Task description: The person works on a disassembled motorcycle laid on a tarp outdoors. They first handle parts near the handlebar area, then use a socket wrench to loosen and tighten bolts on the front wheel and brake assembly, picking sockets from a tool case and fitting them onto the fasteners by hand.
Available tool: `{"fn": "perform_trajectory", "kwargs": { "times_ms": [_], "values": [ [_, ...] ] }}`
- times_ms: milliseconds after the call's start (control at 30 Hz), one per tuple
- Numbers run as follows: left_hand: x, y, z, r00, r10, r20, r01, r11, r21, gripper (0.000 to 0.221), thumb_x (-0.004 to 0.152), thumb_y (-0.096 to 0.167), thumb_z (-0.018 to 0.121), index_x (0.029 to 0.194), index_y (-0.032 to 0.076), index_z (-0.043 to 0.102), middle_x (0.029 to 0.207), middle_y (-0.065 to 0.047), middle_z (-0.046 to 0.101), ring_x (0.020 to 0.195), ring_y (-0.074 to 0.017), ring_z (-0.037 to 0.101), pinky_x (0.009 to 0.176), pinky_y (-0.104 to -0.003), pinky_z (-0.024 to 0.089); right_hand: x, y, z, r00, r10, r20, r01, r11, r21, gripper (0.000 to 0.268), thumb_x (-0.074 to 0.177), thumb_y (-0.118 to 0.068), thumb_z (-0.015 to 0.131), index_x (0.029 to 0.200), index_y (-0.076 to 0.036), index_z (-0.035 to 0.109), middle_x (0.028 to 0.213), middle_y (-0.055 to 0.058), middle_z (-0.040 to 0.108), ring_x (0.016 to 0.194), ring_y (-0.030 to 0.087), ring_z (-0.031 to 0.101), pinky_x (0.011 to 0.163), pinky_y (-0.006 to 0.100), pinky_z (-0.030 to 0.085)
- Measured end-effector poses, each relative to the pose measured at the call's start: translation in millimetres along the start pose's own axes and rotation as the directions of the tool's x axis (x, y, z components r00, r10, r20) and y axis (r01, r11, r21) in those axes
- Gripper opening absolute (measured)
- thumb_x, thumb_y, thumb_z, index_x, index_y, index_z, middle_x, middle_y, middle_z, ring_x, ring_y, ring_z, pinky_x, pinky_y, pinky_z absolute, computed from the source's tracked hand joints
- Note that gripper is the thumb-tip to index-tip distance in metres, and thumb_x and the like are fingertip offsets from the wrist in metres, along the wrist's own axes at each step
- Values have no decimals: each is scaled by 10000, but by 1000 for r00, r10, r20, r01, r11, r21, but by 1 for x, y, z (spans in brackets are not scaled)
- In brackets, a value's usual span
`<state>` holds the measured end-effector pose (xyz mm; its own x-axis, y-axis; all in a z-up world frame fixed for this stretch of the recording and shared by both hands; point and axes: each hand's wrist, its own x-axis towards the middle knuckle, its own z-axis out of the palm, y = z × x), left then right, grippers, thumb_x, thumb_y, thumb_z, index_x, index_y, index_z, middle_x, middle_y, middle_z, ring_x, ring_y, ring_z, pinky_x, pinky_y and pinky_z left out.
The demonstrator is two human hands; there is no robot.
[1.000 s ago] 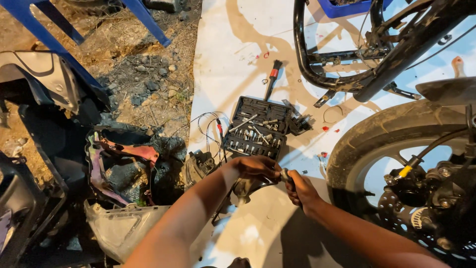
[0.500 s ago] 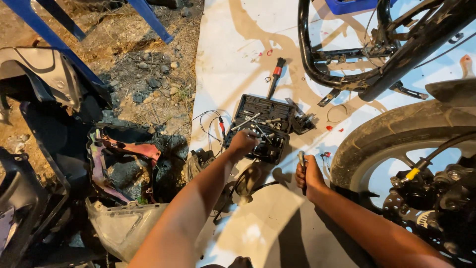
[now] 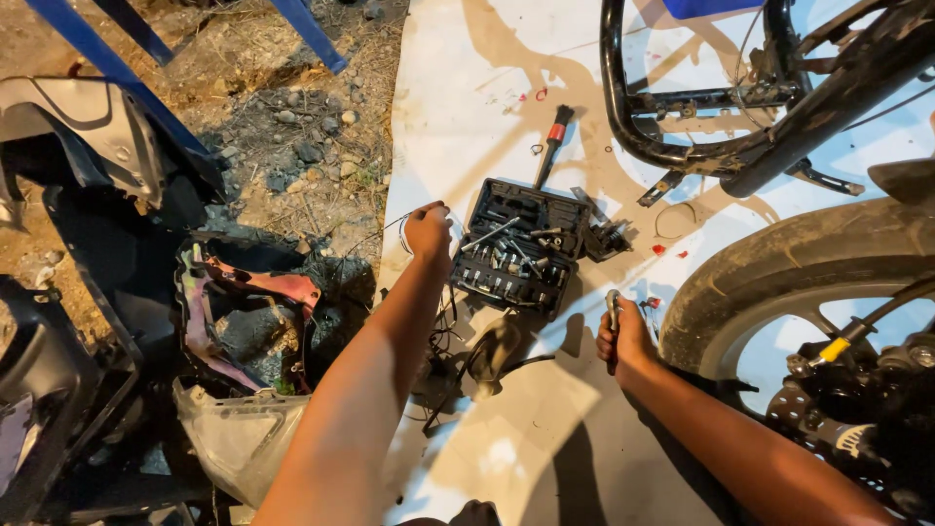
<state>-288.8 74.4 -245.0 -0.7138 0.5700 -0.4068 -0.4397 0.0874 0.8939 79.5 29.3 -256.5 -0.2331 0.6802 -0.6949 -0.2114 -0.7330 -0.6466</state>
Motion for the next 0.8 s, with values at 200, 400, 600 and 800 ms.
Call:
{"fn": "perform_trajectory", "kwargs": {
  "times_ms": [200, 400, 600, 800],
  "values": [
    [-1, 19, -14, 982, 188, -34, -168, 933, 318, 260, 809, 93, 660, 1044, 21, 745, 904, -115, 753, 718, -192, 676, 627, -300, 540, 0, 0, -1, 1000, 19, -11, -19, 1000, 8, 452, 991, -516, 446, 754, -132, 447, 517, -3, 340, 404, 142, 311, 397, 312, 242],
    [-46, -21, -3, 863, 69, 501, -446, 568, 692, 295, 823, 205, 738, 1093, 85, 738, 1032, -132, 770, 926, -253, 753, 849, -367, 586, 8, 0, 4, 999, 10, -31, -10, 1000, 3, 419, 985, -502, 464, 774, -140, 454, 515, 3, 349, 403, 143, 312, 398, 311, 247],
    [-118, -24, 11, 608, 134, 782, -791, 189, 582, 326, 815, 233, 828, 1098, 128, 704, 1174, -164, 658, 1154, -388, 605, 947, -458, 497, 2, 2, 5, 997, 46, -59, -48, 999, -20, 425, 968, -501, 474, 770, -127, 443, 543, 16, 366, 420, 165, 342, 403, 333, 267],
    [-71, -31, -7, 821, 306, 482, -567, 345, 748, 388, 790, 166, 776, 1171, 136, 707, 1216, -143, 625, 1178, -370, 582, 982, -431, 494, 5, 12, -15, 998, 26, -52, -27, 1000, -10, 413, 958, -496, 499, 774, -129, 458, 550, 9, 361, 431, 161, 339, 408, 328, 257]
  ]
}}
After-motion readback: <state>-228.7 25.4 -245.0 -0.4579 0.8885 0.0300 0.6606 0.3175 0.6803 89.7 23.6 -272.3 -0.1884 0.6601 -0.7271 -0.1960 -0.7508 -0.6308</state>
